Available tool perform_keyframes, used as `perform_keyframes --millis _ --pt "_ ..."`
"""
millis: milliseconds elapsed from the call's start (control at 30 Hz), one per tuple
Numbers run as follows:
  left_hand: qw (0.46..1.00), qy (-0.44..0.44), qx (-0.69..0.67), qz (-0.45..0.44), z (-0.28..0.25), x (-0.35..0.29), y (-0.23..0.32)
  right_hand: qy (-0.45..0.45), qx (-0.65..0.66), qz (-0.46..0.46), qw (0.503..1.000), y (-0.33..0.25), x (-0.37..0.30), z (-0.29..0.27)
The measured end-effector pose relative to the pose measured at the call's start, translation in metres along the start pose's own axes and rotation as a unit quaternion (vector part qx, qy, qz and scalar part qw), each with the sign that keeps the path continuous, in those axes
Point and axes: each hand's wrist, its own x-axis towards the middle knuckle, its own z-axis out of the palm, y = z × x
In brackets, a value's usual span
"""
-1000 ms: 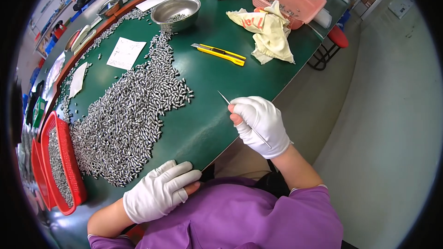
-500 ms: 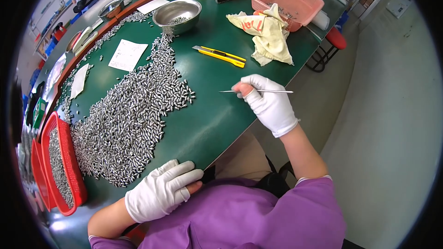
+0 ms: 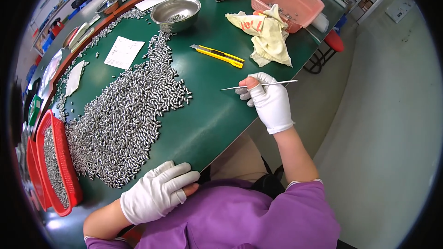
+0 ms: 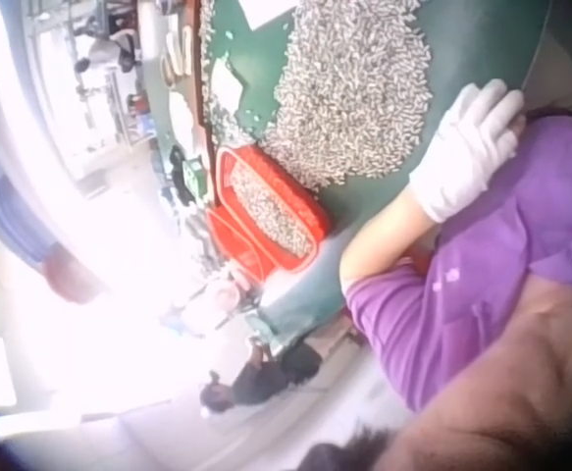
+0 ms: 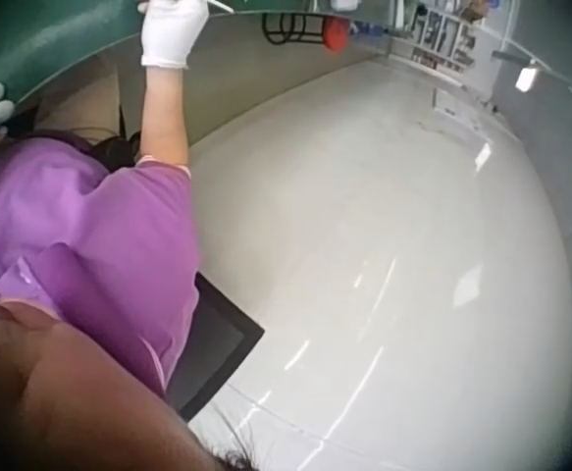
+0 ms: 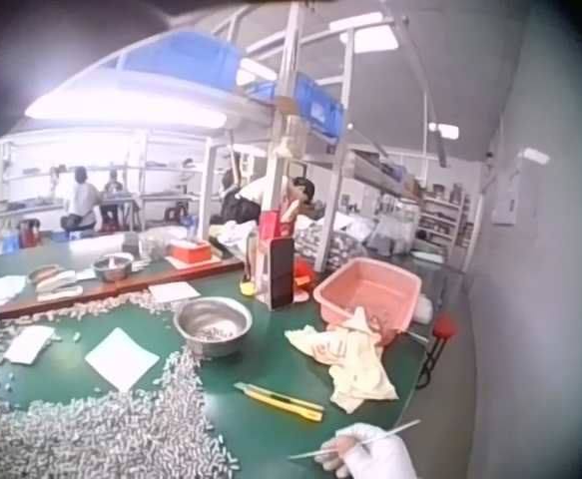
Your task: Sorting and inspecting small metal components on an industrial workbench.
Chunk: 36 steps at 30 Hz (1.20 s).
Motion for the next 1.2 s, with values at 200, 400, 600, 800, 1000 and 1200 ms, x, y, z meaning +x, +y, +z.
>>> perform_keyframes --millis 200,400,600,800,1000,1200 --pt "1.0 -0.007 -0.007 -0.006 -0.001 -0.001 0.0 0.006 -0.028 0.027 0.999 -0.005 0.006 0.001" --pt "1.0 0.0 -0.005 -0.009 0.001 0.0 0.002 0.0 -0.006 0.019 1.0 -0.004 0.002 -0.001" --pt "1.0 0.01 -0.013 -0.023 0.001 0.0 0.002 0.014 -0.001 0.012 1.0 -0.002 -0.002 0.002" --pt "1.0 0.02 0.009 -0.004 0.001 -0.001 0.002 0.0 0.018 -0.011 1.0 0.003 -0.008 0.003" --pt "1.0 0.018 0.011 0.009 0.001 -0.001 0.001 -0.01 -0.03 -0.197 0.98 0.031 -0.019 0.0" --pt "1.0 0.016 0.01 0.008 0.001 -0.001 0.004 -0.013 0.007 -0.207 0.978 0.033 -0.022 0.001"
